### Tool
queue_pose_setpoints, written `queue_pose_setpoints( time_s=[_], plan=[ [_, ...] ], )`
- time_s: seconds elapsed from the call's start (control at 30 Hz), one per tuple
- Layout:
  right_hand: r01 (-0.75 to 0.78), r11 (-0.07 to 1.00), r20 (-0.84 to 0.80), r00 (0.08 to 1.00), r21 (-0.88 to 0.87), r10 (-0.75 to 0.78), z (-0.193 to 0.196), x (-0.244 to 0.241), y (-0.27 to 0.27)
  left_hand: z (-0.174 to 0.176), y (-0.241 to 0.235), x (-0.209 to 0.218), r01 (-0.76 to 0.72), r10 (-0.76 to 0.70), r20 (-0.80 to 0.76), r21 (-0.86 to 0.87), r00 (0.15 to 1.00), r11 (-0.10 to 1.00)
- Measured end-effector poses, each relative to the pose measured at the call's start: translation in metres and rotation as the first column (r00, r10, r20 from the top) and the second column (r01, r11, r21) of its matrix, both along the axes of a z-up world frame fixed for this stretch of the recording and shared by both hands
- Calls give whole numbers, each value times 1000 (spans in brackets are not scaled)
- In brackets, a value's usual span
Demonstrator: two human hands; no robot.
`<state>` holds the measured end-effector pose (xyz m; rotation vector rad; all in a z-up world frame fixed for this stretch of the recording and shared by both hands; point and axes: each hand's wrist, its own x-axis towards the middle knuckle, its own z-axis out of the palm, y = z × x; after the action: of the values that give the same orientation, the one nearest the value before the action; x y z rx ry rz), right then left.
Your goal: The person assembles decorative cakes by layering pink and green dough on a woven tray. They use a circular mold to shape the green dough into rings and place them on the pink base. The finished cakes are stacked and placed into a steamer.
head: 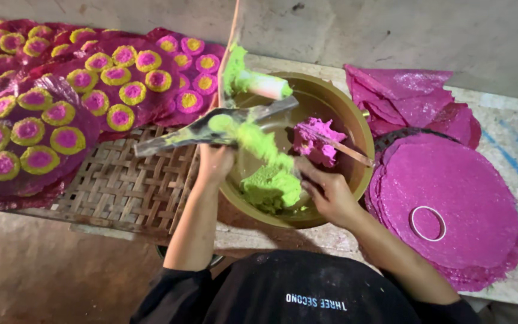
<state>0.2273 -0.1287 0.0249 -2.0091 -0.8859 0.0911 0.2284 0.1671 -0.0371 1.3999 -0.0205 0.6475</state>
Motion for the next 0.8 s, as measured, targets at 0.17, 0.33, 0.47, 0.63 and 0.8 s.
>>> queue_pose_setpoints(
  time_s=[0.17, 0.33, 0.47, 0.63, 0.8],
  plan=[
    [227, 938, 253, 954, -262, -160, 94, 28, -34, -7, 47, -26, 409, -448, -83, -289, 890, 866],
    [229, 865, 515, 856, -447, 40, 164, 88, -52, 24, 51, -64, 495, -550, -224, -260, 805, 829],
    [55, 908, 588, 778, -415, 221, 179, 89, -41, 40, 48, -81, 475, -534, -196, -279, 823, 834],
    [6, 931, 583, 781, -365, 224, 161, 90, -32, 38, 33, -84, 496, -515, 45, -355, 856, 793],
    [171, 843, 62, 985, -511, -162, 109, 93, -17, 60, 6, -73, 523, -532, 137, -495, 836, 694]
  ],
)
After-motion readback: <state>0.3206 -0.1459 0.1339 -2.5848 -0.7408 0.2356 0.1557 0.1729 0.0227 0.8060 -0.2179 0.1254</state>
